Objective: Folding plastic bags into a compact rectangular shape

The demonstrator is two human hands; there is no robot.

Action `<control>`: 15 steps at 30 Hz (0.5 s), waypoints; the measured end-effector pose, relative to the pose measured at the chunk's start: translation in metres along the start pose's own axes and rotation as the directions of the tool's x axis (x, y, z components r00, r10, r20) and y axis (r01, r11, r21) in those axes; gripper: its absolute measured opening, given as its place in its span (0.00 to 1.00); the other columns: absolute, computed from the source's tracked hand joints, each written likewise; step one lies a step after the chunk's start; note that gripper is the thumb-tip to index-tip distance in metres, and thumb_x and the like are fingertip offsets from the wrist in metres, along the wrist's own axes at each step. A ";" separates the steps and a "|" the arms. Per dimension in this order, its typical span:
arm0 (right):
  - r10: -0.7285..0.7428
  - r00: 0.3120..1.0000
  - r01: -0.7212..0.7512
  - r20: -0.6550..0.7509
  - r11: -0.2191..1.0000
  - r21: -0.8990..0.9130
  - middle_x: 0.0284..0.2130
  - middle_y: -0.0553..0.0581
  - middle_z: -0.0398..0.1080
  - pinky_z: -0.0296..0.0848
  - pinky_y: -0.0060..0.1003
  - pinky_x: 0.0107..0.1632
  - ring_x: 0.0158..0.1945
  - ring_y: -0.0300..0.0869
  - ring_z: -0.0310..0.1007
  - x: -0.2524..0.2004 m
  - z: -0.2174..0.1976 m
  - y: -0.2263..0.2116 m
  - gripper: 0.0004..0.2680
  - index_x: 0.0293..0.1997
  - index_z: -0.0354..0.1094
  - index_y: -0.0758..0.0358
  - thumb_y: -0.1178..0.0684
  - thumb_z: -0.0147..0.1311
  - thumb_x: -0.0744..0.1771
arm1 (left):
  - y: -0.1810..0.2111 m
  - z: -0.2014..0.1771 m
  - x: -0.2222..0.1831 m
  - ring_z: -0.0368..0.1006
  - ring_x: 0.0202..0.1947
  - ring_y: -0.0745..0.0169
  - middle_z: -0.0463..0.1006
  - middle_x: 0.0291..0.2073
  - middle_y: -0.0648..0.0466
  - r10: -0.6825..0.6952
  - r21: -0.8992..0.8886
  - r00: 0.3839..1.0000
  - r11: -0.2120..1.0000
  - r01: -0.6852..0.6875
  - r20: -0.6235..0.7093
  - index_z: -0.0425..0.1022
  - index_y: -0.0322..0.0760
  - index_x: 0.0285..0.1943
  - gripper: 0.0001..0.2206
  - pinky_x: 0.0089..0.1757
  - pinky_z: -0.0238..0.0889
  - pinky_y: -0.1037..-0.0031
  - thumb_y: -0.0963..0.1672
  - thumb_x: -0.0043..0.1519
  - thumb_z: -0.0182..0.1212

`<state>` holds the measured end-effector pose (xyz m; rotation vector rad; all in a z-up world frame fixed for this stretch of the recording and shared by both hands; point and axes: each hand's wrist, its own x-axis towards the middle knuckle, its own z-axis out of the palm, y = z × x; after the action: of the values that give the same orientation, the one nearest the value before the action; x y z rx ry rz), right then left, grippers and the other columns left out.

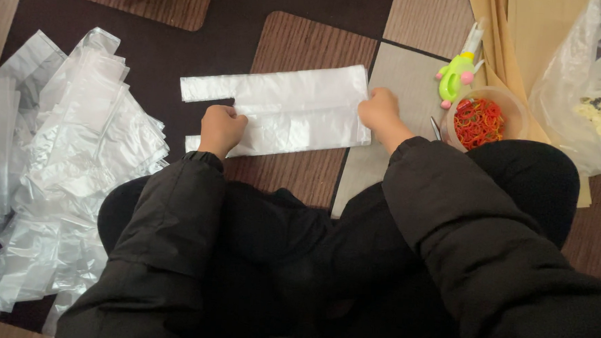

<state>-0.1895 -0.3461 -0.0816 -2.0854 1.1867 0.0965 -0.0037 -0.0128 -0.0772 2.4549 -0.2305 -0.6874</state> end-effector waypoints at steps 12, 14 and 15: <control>-0.030 1.000 0.028 0.002 0.942 0.335 0.58 0.75 0.73 0.66 0.56 0.68 0.67 0.64 0.68 -0.089 -0.062 -0.096 0.20 0.65 0.69 0.74 0.65 0.41 0.65 | 0.000 -0.007 -0.001 0.78 0.57 0.37 0.85 0.46 0.44 -0.034 -0.005 0.999 0.999 0.034 -0.029 0.79 0.24 0.59 0.22 0.55 0.72 0.51 0.45 0.59 0.60; -0.013 1.000 0.021 -0.026 0.940 0.339 0.60 0.77 0.70 0.64 0.56 0.70 0.69 0.65 0.65 -0.053 -0.045 -0.060 0.21 0.67 0.65 0.76 0.65 0.42 0.65 | 0.008 -0.004 -0.007 0.77 0.57 0.37 0.85 0.46 0.43 -0.032 -0.020 0.999 0.999 0.032 -0.008 0.79 0.24 0.59 0.22 0.55 0.71 0.50 0.45 0.59 0.61; 0.003 0.999 0.016 -0.052 0.938 0.345 0.63 0.78 0.67 0.61 0.57 0.72 0.71 0.65 0.62 -0.034 -0.036 -0.044 0.21 0.70 0.61 0.79 0.66 0.42 0.66 | 0.011 -0.003 -0.009 0.77 0.58 0.36 0.85 0.47 0.43 -0.030 -0.035 0.999 0.999 0.031 0.011 0.79 0.24 0.59 0.22 0.56 0.71 0.49 0.45 0.59 0.62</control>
<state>-0.1849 -0.3304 -0.0177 -1.7904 1.1355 -0.1611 -0.0099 -0.0180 -0.0647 2.4260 -0.1836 -0.7114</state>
